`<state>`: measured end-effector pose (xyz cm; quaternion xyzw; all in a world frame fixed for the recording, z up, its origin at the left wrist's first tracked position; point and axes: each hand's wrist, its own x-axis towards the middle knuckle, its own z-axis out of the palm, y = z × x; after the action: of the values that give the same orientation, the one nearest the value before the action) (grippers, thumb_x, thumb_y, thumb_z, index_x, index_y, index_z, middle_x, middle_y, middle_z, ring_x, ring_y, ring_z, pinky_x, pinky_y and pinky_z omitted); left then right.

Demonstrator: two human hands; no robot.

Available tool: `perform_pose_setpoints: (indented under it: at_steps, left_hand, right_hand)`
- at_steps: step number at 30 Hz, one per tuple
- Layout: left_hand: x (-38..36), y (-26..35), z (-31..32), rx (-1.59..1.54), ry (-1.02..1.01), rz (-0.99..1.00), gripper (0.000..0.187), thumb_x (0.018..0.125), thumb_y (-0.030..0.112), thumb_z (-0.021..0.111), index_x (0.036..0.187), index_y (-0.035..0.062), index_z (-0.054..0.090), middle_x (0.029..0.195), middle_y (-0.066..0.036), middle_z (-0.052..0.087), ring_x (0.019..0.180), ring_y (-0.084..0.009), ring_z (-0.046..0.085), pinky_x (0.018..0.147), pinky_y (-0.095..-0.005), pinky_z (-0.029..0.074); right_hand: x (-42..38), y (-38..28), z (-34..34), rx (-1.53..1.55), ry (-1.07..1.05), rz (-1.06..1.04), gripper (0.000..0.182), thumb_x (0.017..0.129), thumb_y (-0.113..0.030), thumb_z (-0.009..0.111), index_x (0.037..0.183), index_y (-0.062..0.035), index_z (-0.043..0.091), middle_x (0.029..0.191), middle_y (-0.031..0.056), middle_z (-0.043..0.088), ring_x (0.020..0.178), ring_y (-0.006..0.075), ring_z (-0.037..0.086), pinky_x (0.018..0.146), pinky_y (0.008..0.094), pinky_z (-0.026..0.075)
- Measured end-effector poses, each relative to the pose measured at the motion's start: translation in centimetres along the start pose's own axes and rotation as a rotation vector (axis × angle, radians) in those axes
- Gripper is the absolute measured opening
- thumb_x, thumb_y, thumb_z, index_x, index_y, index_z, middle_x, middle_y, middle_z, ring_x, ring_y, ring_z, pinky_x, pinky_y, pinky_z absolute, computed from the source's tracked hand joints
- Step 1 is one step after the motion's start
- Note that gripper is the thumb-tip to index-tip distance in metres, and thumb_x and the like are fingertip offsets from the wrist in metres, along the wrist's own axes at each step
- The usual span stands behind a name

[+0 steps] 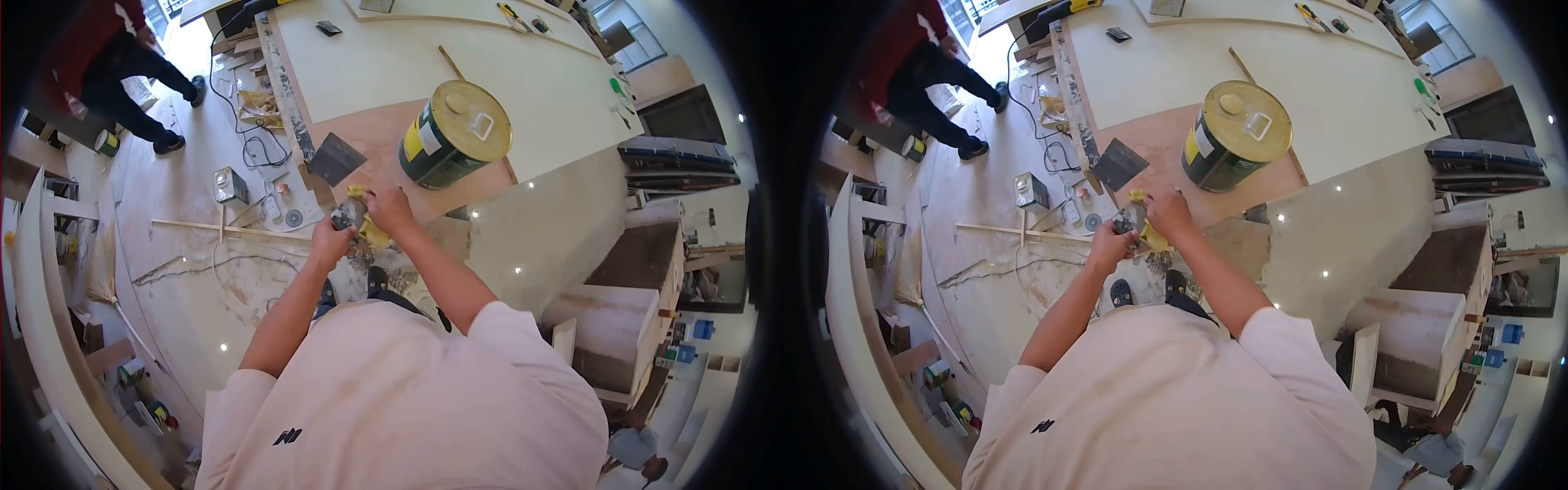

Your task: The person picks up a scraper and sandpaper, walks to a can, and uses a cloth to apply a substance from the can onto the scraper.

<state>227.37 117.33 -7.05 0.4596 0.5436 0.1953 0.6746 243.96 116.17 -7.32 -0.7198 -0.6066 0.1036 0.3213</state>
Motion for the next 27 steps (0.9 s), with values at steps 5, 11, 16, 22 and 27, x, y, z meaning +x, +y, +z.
perform_pose_setpoints:
  at_steps: [5,11,16,22,27]
  left_hand:
    - [0.5,-0.6,0.0,0.030,0.017,0.004,0.018,0.082,0.005,0.069,0.091,-0.0026,0.055,0.078,-0.008,0.059,0.058,-0.0169,0.060,0.047,-0.0305,0.056]
    - [0.8,-1.2,0.0,0.021,0.012,0.069,0.021,0.080,0.007,0.071,0.092,-0.0035,0.056,0.079,-0.008,0.060,0.059,-0.0163,0.060,0.047,-0.0308,0.056]
    - [-0.1,0.5,-0.6,0.120,-0.005,0.023,0.028,0.080,0.014,0.075,0.093,-0.0029,0.058,0.078,-0.009,0.061,0.061,-0.0157,0.060,0.051,-0.0288,0.055]
    - [-1.2,-1.5,-1.7,0.308,0.318,0.431,0.031,0.086,0.024,0.070,0.097,-0.0034,0.062,0.081,-0.008,0.064,0.074,-0.0148,0.060,0.064,-0.0316,0.049]
    - [-5.8,3.2,1.6,-0.285,-0.270,0.081,0.037,0.090,0.028,0.067,0.112,-0.0008,0.058,0.096,-0.004,0.064,0.083,-0.0114,0.061,0.067,-0.0275,0.051]
  right_hand:
    - [1.4,-0.7,1.0,0.010,0.013,0.108,0.014,0.080,-0.018,0.063,0.082,-0.0047,0.067,0.085,0.0182,0.064,0.083,0.0385,0.061,0.073,0.0465,0.049]
    - [3.0,-0.4,0.9,-0.017,0.067,0.128,0.012,0.080,-0.016,0.062,0.084,-0.0051,0.065,0.088,0.0187,0.064,0.083,0.0391,0.060,0.074,0.0472,0.049]
    - [0.5,0.5,-2.2,0.467,-0.029,0.382,0.018,0.088,-0.019,0.061,0.094,-0.0030,0.066,0.088,0.0106,0.067,0.076,0.0277,0.065,0.068,0.0365,0.052]
    - [-5.2,2.8,-5.3,1.681,-0.332,0.775,0.026,0.095,-0.023,0.058,0.112,-0.0033,0.061,0.094,0.0076,0.067,0.076,0.0176,0.067,0.067,0.0277,0.054]
    - [-5.7,2.8,-4.9,1.848,-0.377,0.636,0.028,0.100,-0.023,0.047,0.119,-0.0042,0.056,0.105,0.0070,0.065,0.091,0.0167,0.066,0.073,0.0273,0.055]
